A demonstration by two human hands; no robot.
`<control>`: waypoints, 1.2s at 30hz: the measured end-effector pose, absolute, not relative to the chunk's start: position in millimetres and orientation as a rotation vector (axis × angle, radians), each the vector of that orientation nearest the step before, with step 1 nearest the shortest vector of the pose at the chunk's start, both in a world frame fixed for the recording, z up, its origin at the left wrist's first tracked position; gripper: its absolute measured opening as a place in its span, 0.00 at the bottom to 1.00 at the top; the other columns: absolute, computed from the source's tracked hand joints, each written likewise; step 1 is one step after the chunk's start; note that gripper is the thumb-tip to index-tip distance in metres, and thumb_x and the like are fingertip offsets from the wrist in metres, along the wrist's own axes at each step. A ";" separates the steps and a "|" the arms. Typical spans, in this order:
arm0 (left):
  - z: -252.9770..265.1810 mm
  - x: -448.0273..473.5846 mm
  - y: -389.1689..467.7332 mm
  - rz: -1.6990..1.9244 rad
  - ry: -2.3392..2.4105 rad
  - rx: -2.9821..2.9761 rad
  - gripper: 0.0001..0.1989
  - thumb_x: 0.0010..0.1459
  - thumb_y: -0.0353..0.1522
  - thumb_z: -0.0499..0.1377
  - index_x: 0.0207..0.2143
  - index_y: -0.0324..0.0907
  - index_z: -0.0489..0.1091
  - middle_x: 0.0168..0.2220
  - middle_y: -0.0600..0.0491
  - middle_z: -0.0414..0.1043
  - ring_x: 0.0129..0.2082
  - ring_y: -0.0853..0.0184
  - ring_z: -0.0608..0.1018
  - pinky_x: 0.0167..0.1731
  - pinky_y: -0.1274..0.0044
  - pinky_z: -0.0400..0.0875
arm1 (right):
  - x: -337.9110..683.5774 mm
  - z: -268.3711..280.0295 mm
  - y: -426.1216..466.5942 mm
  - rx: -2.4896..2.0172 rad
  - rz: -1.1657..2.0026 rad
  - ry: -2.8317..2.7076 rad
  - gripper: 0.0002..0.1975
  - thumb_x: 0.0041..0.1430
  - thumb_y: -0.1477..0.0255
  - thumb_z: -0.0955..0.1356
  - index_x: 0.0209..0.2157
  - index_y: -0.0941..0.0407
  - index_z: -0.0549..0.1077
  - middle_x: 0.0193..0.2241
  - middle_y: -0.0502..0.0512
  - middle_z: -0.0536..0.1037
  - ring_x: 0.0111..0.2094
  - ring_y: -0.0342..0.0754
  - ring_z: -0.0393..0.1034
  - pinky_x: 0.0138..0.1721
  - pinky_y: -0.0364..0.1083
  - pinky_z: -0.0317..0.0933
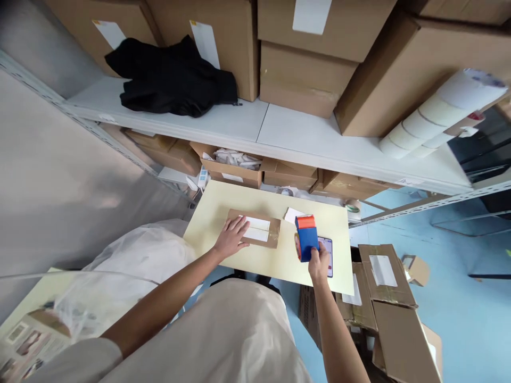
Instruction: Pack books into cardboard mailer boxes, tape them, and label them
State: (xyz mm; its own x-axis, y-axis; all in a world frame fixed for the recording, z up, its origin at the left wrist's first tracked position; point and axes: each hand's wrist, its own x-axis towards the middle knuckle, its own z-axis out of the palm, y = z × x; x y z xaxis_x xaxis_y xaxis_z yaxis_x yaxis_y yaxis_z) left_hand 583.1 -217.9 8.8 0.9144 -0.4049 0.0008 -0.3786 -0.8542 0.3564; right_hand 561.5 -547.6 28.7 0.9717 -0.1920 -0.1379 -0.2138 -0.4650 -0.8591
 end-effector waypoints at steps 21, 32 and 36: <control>45.8 608.7 -218.1 -0.560 0.296 1.231 0.29 0.56 0.52 0.52 0.52 0.43 0.65 0.50 0.43 0.72 0.44 0.59 0.78 0.42 0.68 0.71 | 644.1 84.3 -449.8 -2.213 0.474 -0.138 0.28 0.53 0.46 0.59 0.16 0.56 0.61 0.15 0.47 0.60 0.20 0.41 0.51 0.22 0.42 0.50; 40.7 619.6 -199.3 -0.371 0.412 1.402 0.11 0.51 0.38 0.61 0.27 0.38 0.74 0.24 0.52 0.76 0.26 0.67 0.79 0.30 0.75 0.74 | 644.1 95.6 -441.8 -2.469 0.428 -0.320 0.25 0.57 0.53 0.58 0.15 0.55 0.62 0.15 0.49 0.65 0.19 0.42 0.56 0.24 0.43 0.52; 21.9 612.2 -147.4 -0.296 0.503 1.482 0.16 0.48 0.43 0.63 0.26 0.37 0.73 0.24 0.50 0.76 0.24 0.68 0.78 0.28 0.76 0.74 | 645.0 100.2 -443.2 -2.654 0.459 -0.399 0.25 0.59 0.54 0.57 0.15 0.54 0.62 0.15 0.52 0.68 0.20 0.44 0.59 0.26 0.44 0.52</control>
